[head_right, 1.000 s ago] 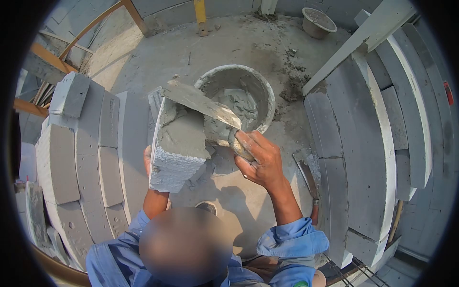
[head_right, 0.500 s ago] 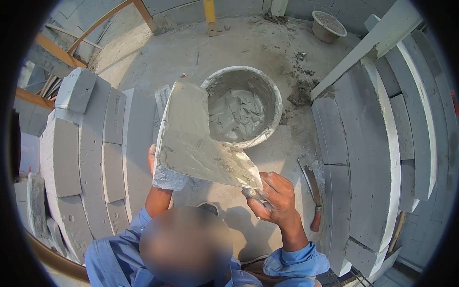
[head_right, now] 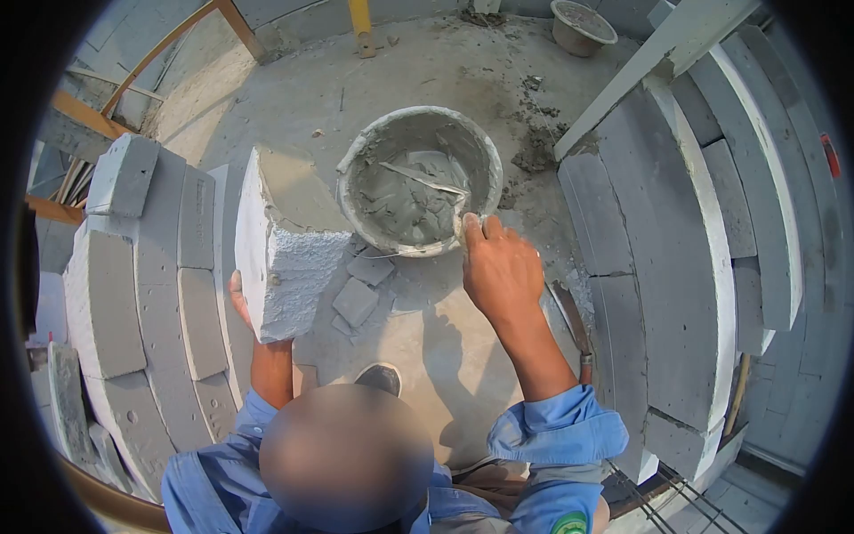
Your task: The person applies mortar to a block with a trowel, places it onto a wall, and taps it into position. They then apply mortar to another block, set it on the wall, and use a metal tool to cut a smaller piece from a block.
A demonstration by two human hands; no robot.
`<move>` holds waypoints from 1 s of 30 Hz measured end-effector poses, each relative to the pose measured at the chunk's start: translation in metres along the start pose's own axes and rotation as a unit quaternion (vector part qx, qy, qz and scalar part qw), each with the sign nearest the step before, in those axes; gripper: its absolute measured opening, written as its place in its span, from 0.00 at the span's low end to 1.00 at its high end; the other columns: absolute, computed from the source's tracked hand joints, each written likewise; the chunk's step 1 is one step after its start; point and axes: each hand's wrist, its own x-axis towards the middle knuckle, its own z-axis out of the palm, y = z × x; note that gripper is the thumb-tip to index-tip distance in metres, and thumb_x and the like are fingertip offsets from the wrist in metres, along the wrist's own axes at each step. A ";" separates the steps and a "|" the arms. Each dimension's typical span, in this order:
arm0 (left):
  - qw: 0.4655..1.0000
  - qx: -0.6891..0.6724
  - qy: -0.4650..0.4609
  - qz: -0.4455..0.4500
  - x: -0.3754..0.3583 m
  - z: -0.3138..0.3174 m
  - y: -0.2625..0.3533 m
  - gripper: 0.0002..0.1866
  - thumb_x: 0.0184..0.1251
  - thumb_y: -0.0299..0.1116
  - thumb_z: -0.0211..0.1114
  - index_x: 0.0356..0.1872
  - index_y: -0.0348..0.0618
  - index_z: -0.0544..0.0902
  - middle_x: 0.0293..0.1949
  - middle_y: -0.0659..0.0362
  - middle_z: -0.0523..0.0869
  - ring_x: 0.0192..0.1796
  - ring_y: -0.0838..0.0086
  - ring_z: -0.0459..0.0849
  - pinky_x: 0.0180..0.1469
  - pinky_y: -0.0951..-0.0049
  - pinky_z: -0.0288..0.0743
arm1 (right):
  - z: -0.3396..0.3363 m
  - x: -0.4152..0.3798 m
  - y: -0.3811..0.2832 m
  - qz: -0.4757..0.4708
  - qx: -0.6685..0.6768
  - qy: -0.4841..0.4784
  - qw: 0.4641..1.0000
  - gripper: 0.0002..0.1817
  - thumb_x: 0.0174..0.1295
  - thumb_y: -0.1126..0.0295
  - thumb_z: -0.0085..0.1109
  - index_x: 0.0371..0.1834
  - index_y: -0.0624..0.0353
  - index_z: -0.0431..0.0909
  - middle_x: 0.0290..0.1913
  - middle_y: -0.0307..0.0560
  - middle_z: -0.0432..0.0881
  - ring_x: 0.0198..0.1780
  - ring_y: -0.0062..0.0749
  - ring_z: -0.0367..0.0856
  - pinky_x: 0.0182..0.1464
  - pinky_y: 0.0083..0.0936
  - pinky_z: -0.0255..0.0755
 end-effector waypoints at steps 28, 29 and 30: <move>0.589 0.401 -0.677 -0.184 -0.175 0.290 -0.094 0.47 0.62 0.69 0.70 0.66 0.34 0.75 0.49 0.43 0.85 0.50 0.57 0.87 0.40 0.59 0.85 | -0.247 -0.373 0.048 -0.025 0.328 0.418 0.846 0.49 0.47 0.64 0.83 0.71 0.64 0.64 0.63 0.56 0.74 0.62 0.52 0.77 0.65 0.45 0.70; 0.557 0.440 -0.702 -0.063 -0.184 0.311 -0.113 0.49 0.58 0.71 0.72 0.64 0.34 0.76 0.46 0.46 0.84 0.48 0.59 0.86 0.41 0.59 0.83 | -0.242 -0.407 0.053 0.024 0.355 0.427 0.831 0.52 0.46 0.62 0.86 0.73 0.63 0.63 0.64 0.56 0.73 0.63 0.51 0.76 0.65 0.39 0.71; 0.515 0.468 -0.715 0.062 -0.197 0.334 -0.137 0.51 0.54 0.73 0.74 0.62 0.34 0.76 0.43 0.49 0.84 0.46 0.60 0.85 0.42 0.59 0.81 | -0.241 -0.445 0.057 0.068 0.322 0.418 0.847 0.54 0.47 0.64 0.86 0.77 0.62 0.60 0.66 0.55 0.73 0.68 0.45 0.74 0.69 0.38 0.69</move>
